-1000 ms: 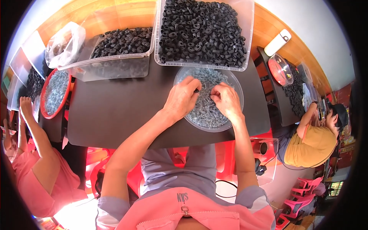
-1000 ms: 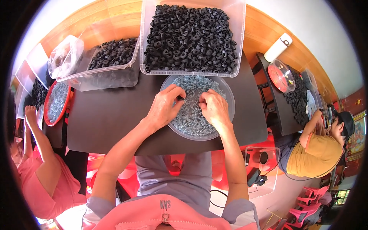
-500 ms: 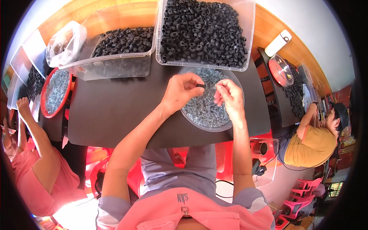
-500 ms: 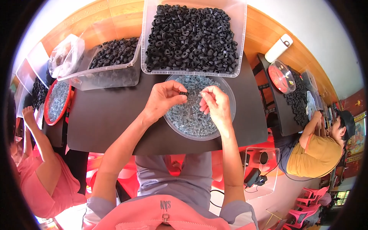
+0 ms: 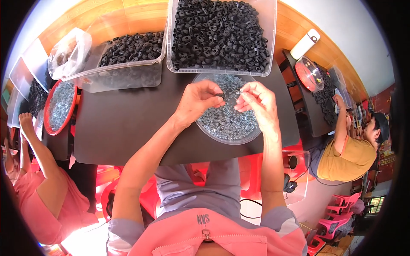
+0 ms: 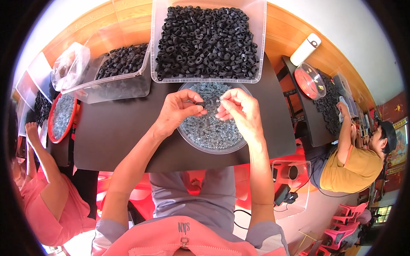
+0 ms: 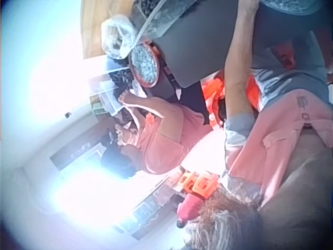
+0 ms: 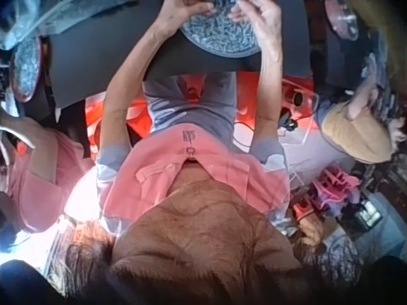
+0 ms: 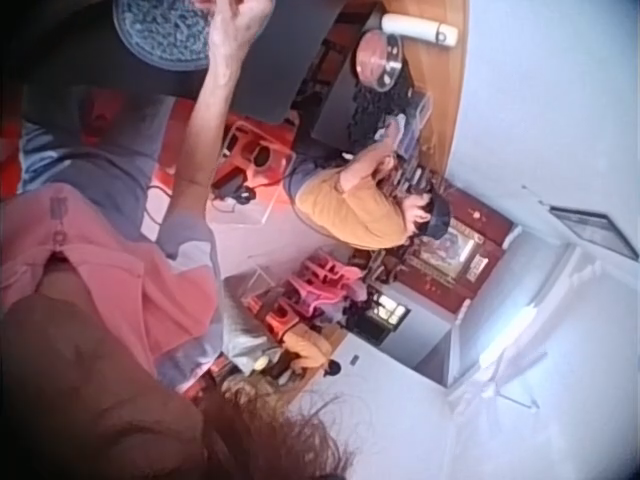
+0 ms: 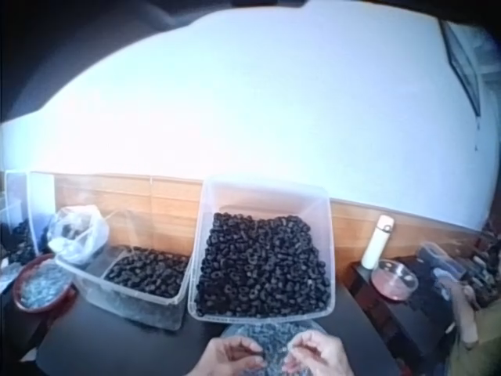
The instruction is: Manually assembling small black plastic rings with grey inserts by hand at a workshop table.
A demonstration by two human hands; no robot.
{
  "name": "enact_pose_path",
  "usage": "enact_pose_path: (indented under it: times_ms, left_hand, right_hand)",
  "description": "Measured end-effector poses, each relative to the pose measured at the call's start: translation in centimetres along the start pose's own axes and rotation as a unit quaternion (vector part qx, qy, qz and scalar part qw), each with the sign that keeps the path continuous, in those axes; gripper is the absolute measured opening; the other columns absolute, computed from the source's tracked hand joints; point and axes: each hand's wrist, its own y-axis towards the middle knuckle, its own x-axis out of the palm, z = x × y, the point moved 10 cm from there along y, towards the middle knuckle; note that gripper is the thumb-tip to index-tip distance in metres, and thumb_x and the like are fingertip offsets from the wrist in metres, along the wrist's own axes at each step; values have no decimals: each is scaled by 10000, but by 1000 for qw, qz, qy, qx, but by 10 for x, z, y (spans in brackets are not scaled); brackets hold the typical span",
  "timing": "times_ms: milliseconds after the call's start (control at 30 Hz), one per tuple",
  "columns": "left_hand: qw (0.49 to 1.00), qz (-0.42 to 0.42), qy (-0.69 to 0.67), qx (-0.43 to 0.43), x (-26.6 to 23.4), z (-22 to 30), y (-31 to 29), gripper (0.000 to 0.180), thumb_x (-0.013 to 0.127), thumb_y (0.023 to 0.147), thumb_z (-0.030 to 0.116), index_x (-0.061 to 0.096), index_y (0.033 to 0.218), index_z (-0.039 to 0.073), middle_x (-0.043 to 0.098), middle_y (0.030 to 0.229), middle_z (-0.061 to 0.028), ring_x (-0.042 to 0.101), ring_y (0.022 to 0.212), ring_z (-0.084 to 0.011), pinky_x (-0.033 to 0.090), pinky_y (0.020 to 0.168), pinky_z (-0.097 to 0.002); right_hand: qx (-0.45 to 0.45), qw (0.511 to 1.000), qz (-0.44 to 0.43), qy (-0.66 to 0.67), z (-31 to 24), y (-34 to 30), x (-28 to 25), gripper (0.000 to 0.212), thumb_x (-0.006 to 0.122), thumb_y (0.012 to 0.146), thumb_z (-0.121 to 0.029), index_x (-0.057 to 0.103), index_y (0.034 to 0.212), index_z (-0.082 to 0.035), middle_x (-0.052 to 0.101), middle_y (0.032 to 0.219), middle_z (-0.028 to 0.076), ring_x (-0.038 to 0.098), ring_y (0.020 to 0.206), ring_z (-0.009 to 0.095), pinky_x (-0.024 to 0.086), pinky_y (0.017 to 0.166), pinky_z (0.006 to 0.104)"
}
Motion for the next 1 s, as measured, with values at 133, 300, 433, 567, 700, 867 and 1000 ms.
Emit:
enact_pose_path:
  times_ms: [133, 300, 433, 567, 700, 867, 1000]
  left_hand:
    - [1000, -10, 6, -4, 2, 1, -1, 152, 635, 814, -51, 576, 945, 0, 620, 898, -57, 663, 826, -163, 539, 752, -265]
    - [1000, -7, -5, 12, 5, 3, -2, 130, 613, 824, -47, 576, 947, -32, 621, 861, -76, 645, 797, -154, 534, 716, -265]
    - [1000, -8, -4, 7, 5, 3, -1, 162, 591, 847, -23, 593, 1008, -37, 624, 859, -72, 638, 785, -142, 531, 714, -264]
    - [1000, -11, 18, 3, 5, 1, 1, 177, 585, 856, -6, 608, 1028, -41, 631, 865, -79, 631, 776, -132, 527, 712, -257]
    - [999, 10, 31, -6, -1, 0, -4, 164, 594, 857, 4, 628, 1014, -28, 641, 858, -67, 627, 766, -120, 521, 715, -253]
    - [999, 11, 44, 4, 1, 3, 0, 163, 594, 850, -4, 619, 1006, -46, 640, 835, -67, 630, 753, -126, 521, 689, -254]
    - [999, 9, 35, 27, 1, 4, 0, 172, 604, 859, 11, 628, 1026, -23, 640, 850, -54, 625, 754, -112, 518, 713, -248]
  right_hand:
    - [-36, 999, 31, -16, -8, -3, -2, 109, 588, 896, -133, 572, 936, -33, 613, 864, 65, 633, 796, 159, 541, 692, 287]
    - [15, 997, -5, 78, 14, -2, 7, 129, 585, 890, -100, 604, 973, -3, 620, 887, 70, 634, 840, 167, 541, 754, 301]
    - [38, 994, -13, 100, 23, -1, 9, 171, 586, 890, -99, 633, 1007, 16, 639, 893, 88, 642, 822, 169, 547, 778, 309]
    - [-19, 997, 72, 20, 2, -5, -6, 111, 599, 865, -28, 640, 954, 24, 645, 898, 93, 634, 813, 152, 531, 740, 274]
    - [-357, 852, 306, -228, -117, -67, -21, 144, 625, 788, 99, 638, 916, 33, 633, 879, 89, 616, 805, 151, 508, 689, 249]
    - [-67, 863, 31, -500, -16, -20, 2, 137, 668, 754, -55, 688, 890, -53, 652, 879, 119, 627, 817, 314, 501, 721, 346]
    - [-73, 932, 137, -328, -14, -27, -28, 182, 629, 751, 58, 686, 912, -7, 674, 838, 126, 676, 737, 219, 534, 682, 280]
